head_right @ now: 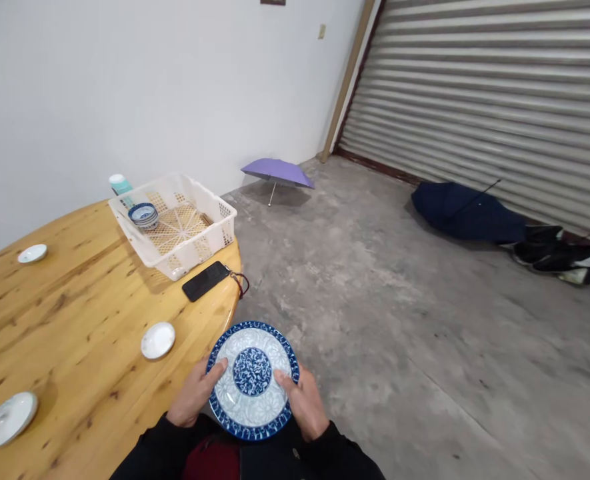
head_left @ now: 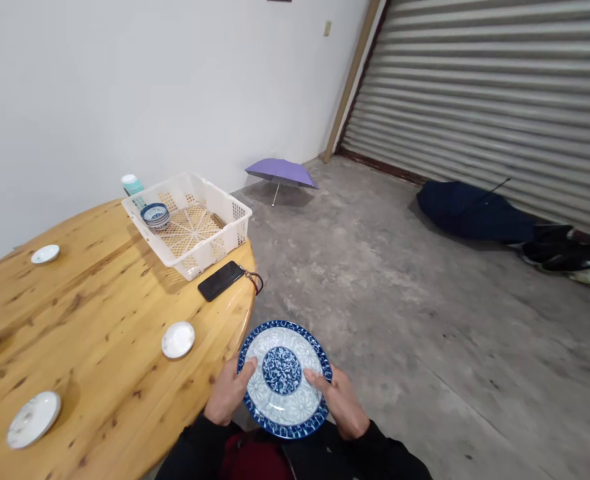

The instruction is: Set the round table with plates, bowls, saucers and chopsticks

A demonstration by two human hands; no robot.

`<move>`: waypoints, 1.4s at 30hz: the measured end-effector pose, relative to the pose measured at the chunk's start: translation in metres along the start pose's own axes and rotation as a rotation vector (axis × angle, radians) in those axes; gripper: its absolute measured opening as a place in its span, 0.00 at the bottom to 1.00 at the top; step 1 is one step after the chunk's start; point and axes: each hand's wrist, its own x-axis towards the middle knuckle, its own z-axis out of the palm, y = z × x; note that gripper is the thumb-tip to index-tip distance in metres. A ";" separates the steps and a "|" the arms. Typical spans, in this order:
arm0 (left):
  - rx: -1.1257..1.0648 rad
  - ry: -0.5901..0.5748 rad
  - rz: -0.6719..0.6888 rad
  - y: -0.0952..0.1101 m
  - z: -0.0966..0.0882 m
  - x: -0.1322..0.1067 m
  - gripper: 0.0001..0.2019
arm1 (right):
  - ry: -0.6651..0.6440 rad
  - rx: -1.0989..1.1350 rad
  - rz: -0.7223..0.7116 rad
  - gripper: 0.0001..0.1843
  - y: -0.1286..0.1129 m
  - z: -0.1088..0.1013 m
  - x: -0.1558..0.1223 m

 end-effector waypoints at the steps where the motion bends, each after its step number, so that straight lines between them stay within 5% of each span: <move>1: 0.008 0.011 -0.002 0.005 0.003 0.002 0.28 | -0.040 -0.001 -0.001 0.33 -0.007 -0.003 0.008; 9: 0.005 0.071 -0.003 0.053 -0.020 0.020 0.22 | -0.302 0.028 0.016 0.31 -0.067 0.016 0.068; 15: 0.051 0.093 0.122 0.091 -0.053 0.041 0.20 | -0.287 -0.068 0.029 0.30 -0.131 0.048 0.107; 21: 0.038 0.111 0.251 0.142 -0.087 0.071 0.18 | -0.387 -0.168 -0.038 0.25 -0.212 0.100 0.150; 29: -0.096 0.400 0.226 0.189 -0.139 0.151 0.12 | -0.598 -0.269 -0.213 0.12 -0.287 0.199 0.265; 36: -0.313 0.574 0.105 0.178 -0.180 0.252 0.07 | -0.729 -0.413 -0.122 0.07 -0.301 0.291 0.383; 42: -0.380 0.743 -0.125 0.134 -0.205 0.318 0.05 | -0.697 -0.529 0.064 0.09 -0.249 0.334 0.462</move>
